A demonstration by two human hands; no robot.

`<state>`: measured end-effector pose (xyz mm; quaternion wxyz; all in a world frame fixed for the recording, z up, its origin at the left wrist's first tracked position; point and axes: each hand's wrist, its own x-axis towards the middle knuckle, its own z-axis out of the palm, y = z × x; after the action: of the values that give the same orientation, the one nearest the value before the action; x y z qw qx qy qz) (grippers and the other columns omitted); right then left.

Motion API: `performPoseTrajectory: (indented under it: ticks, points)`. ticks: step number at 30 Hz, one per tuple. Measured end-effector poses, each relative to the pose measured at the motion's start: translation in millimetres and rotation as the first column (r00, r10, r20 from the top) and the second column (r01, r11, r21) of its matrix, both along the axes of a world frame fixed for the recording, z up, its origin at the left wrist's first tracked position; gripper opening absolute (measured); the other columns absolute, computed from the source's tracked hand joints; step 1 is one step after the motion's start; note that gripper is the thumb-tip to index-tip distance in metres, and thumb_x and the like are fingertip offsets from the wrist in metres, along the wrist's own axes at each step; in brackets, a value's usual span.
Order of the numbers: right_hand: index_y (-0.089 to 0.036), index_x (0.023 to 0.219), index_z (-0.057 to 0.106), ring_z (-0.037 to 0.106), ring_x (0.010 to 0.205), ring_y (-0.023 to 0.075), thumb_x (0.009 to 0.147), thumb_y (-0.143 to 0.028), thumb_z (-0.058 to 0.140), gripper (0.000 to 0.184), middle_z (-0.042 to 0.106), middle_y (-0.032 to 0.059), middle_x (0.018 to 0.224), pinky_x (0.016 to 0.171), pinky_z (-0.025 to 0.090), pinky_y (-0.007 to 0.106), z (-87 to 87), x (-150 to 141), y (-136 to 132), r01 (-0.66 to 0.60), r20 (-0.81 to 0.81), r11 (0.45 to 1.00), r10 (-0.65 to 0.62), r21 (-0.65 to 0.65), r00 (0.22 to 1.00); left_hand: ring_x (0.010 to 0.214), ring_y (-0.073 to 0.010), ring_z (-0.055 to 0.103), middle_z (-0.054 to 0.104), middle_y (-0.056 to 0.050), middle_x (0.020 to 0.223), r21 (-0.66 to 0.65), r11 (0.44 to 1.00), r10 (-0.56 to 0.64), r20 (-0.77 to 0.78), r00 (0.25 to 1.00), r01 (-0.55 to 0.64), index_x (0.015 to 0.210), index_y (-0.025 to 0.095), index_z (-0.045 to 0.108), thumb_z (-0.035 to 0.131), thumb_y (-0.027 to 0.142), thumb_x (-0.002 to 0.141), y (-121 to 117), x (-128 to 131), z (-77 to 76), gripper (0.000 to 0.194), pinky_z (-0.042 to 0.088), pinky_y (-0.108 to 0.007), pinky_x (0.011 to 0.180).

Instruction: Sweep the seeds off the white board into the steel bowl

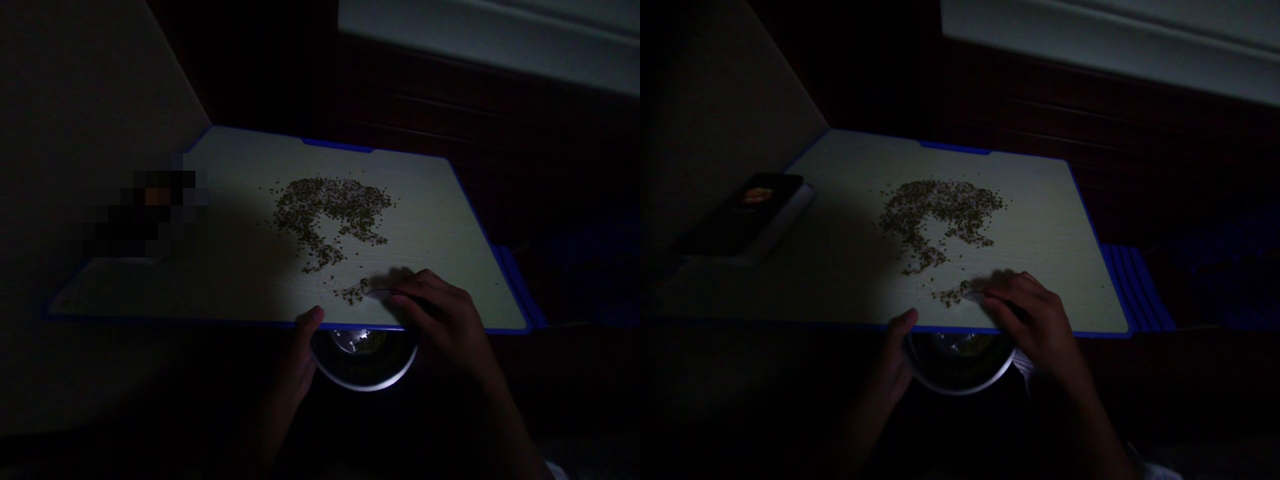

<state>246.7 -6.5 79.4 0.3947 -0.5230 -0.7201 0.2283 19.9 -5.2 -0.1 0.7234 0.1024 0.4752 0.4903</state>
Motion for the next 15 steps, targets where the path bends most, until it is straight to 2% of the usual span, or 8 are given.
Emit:
performPoseTrajectory:
  ticks: [6, 12, 15]
  points:
    - [-0.033, 0.113, 0.083, 0.073, 0.093, 0.0219, 0.099, -0.024, 0.073, 0.019, 0.082, 0.0033, 0.100, 0.079, 0.058, 0.039, -1.2, 1.4, 0.2, -0.007, -0.004, 1.000, 0.007, 0.014, 1.000, 0.125, -0.0413, 0.073, 0.088, -0.011, 0.100, -0.003, 1.000, 0.009, -0.002, 1.000, -0.009, 0.092, 0.018, 0.082, 0.091, 0.048, 0.073, -0.5, -0.9, -5.2, 0.037, 0.051, -0.051, 0.114]
    - [-0.034, 0.115, 0.083, 0.072, 0.095, 0.0211, 0.100, -0.024, 0.074, 0.020, 0.080, 0.0026, 0.102, 0.079, 0.058, 0.038, -2.7, 2.6, -0.7, -0.045, -0.013, 0.999, 0.045, 0.012, 0.999, 0.127, -0.0404, 0.072, 0.087, -0.013, 0.109, -0.004, 1.000, 0.007, 0.015, 1.000, -0.007, 0.102, 0.015, 0.083, 0.089, 0.048, 0.075, -1.8, -0.1, 0.1, 0.043, 0.051, -0.051, 0.114]
    - [-0.034, 0.114, 0.083, 0.071, 0.094, 0.0209, 0.100, -0.025, 0.073, 0.019, 0.078, 0.0026, 0.101, 0.079, 0.058, 0.038, -2.9, 3.4, -1.6, -0.062, -0.009, 0.998, 0.062, -0.002, 0.998, 0.126, -0.0409, 0.073, 0.087, -0.013, 0.102, 0.002, 1.000, -0.002, 0.008, 1.000, 0.002, 0.097, 0.015, 0.083, 0.090, 0.048, 0.073, -1.6, -0.1, 0.6, 0.041, 0.051, -0.050, 0.114]
